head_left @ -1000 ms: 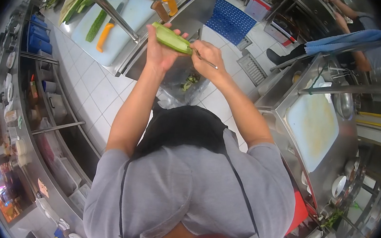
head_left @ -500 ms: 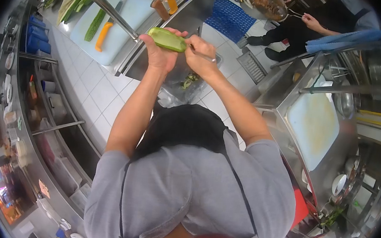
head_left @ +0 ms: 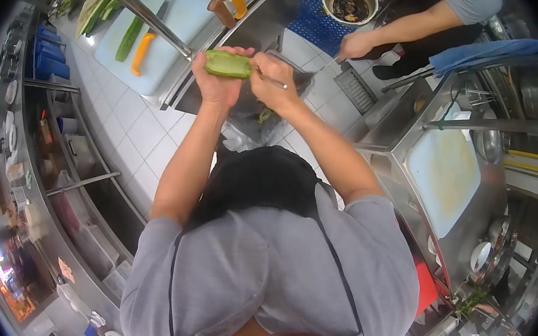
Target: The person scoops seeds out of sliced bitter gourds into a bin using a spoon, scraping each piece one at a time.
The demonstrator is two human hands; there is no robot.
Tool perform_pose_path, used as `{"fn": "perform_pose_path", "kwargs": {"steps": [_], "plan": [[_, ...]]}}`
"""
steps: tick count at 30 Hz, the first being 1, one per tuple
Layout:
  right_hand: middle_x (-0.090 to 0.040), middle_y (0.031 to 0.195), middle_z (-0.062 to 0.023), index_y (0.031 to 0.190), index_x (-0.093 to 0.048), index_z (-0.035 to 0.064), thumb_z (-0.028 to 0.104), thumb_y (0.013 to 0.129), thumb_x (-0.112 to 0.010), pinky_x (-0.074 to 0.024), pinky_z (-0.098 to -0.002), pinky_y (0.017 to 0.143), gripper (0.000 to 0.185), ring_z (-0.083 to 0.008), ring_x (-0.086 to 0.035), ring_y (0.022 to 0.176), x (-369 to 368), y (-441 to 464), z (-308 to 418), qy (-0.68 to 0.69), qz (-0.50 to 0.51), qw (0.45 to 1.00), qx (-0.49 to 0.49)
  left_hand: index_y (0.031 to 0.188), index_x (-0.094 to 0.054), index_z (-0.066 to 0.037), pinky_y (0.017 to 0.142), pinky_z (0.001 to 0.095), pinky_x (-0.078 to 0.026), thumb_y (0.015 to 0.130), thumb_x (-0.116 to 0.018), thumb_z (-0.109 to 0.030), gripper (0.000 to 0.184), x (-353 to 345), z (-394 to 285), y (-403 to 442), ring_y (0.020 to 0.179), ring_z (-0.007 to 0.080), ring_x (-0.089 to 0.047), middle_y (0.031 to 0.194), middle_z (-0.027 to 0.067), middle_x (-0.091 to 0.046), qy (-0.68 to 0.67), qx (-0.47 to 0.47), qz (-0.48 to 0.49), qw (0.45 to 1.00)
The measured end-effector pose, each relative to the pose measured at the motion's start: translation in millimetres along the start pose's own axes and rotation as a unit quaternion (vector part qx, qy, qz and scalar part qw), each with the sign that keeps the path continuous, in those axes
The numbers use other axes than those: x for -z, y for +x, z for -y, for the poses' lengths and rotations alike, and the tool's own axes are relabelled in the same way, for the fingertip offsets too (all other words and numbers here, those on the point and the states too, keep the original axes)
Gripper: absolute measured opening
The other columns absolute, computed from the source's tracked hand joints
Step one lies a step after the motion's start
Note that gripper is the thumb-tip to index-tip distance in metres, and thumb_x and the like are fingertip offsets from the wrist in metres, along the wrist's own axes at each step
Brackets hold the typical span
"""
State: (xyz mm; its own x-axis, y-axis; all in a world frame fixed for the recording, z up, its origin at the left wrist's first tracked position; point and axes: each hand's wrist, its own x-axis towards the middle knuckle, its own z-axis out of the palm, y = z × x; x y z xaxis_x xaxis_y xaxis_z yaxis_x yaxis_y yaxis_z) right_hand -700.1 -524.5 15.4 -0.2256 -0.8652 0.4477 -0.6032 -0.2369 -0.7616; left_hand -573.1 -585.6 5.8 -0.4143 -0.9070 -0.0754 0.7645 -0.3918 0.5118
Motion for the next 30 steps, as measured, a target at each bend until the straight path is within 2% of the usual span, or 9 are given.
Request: {"fn": "perform_pose_path", "kwargs": {"steps": [4,6,10,11,14,18,21,24,30], "plan": [[-0.069,0.087,-0.0188,0.089,-0.064,0.0022,0.001,0.08,-0.059,-0.0547,-0.0471,0.072,0.01,-0.0402,-0.068,0.083,-15.2,3.5,25.8,0.108,-0.023,0.994,-0.003,0.096,-0.063,0.003,0.108,0.0585,-0.039,0.087,-0.047,-0.061,0.066,12.6,-4.3,-6.2,0.114,0.0452,-0.056,0.104,0.0223,-0.064,-0.02,-0.004,-0.021,1.0],[-0.069,0.087,-0.0178,0.092,-0.065,0.0029,0.0,0.081,-0.059,-0.0544,-0.0468,0.072,0.013,-0.0393,-0.068,0.083,-12.3,7.2,9.5,0.045,-0.029,0.998,0.044,0.098,-0.063,0.003,0.109,0.058,-0.038,0.087,-0.047,-0.061,0.067,3.5,-13.3,-12.4,0.116,0.0458,-0.055,0.108,0.0233,-0.063,-0.063,-0.003,-0.041,0.997],[-0.067,0.085,-0.019,0.091,-0.064,0.0023,0.001,0.08,-0.059,-0.0532,-0.0473,0.071,0.013,-0.0397,-0.066,0.08,-15.0,6.8,11.0,0.04,-0.017,0.994,0.097,0.112,-0.059,0.003,0.112,0.0586,-0.035,0.086,-0.047,-0.052,0.062,3.5,-22.7,-15.2,0.126,0.0468,-0.049,0.127,0.0287,-0.057,-0.056,0.015,-0.021,0.998],[-0.067,0.084,-0.0192,0.09,-0.064,0.0021,0.001,0.079,-0.059,-0.053,-0.0474,0.071,0.012,-0.0398,-0.066,0.079,-18.2,7.5,15.3,0.051,-0.022,0.991,0.12,0.125,-0.057,0.006,0.118,0.0561,-0.028,0.088,-0.043,-0.049,0.068,12.8,-20.7,-15.2,0.135,0.0475,-0.042,0.143,0.0359,-0.045,-0.072,0.022,-0.008,0.997],[-0.066,0.083,-0.0187,0.089,-0.063,0.0018,0.002,0.078,-0.06,-0.0527,-0.0473,0.072,0.011,-0.0398,-0.065,0.08,-25.4,5.9,23.0,0.09,-0.005,0.988,0.129,0.137,-0.047,0.007,0.12,0.0553,-0.025,0.089,-0.04,-0.045,0.071,24.6,-15.3,-20.5,0.139,0.049,-0.038,0.148,0.0375,-0.039,-0.061,0.024,-0.01,0.998],[-0.07,0.092,-0.0162,0.094,-0.068,0.003,0.001,0.083,-0.063,-0.0555,-0.0428,0.077,0.012,-0.0351,-0.069,0.088,-23.0,0.2,21.5,0.047,0.033,0.988,0.141,0.134,-0.049,0.009,0.119,0.0562,-0.028,0.089,-0.047,-0.037,0.064,17.7,-26.2,-29.1,0.136,0.0475,-0.042,0.143,0.0363,-0.045,-0.129,0.086,-0.022,0.988],[-0.065,0.085,-0.0206,0.091,-0.063,0.0004,0.0,0.077,-0.058,-0.0525,-0.0482,0.075,0.015,-0.0415,-0.064,0.082,-21.1,1.1,19.8,0.053,0.002,0.986,0.159,0.136,-0.05,0.01,0.119,0.0549,-0.029,0.092,-0.046,-0.028,0.058,9.8,-25.6,-26.2,0.137,0.0437,-0.043,0.144,0.0332,-0.046,-0.066,0.079,-0.067,0.992],[-0.066,0.084,-0.0191,0.091,-0.064,0.0015,0.0,0.077,-0.059,-0.0528,-0.0483,0.074,0.016,-0.0403,-0.065,0.082,-17.1,6.9,18.9,0.037,-0.023,0.99,0.135,0.137,-0.05,0.011,0.119,0.0524,-0.029,0.09,-0.045,-0.02,0.057,-0.2,-26.7,-26.3,0.137,0.0405,-0.044,0.144,0.0307,-0.047,-0.029,0.057,-0.059,0.996],[-0.067,0.086,-0.0203,0.09,-0.065,0.0021,0.0,0.078,-0.059,-0.0531,-0.048,0.075,0.014,-0.0389,-0.067,0.085,-14.9,0.0,32.9,0.07,0.007,0.986,0.154,0.139,-0.048,0.011,0.119,0.0499,-0.032,0.084,-0.045,-0.018,0.063,-0.2,-22.1,-16.8,0.134,0.0411,-0.046,0.143,0.0296,-0.048,-0.032,0.087,-0.07,0.993]]}}
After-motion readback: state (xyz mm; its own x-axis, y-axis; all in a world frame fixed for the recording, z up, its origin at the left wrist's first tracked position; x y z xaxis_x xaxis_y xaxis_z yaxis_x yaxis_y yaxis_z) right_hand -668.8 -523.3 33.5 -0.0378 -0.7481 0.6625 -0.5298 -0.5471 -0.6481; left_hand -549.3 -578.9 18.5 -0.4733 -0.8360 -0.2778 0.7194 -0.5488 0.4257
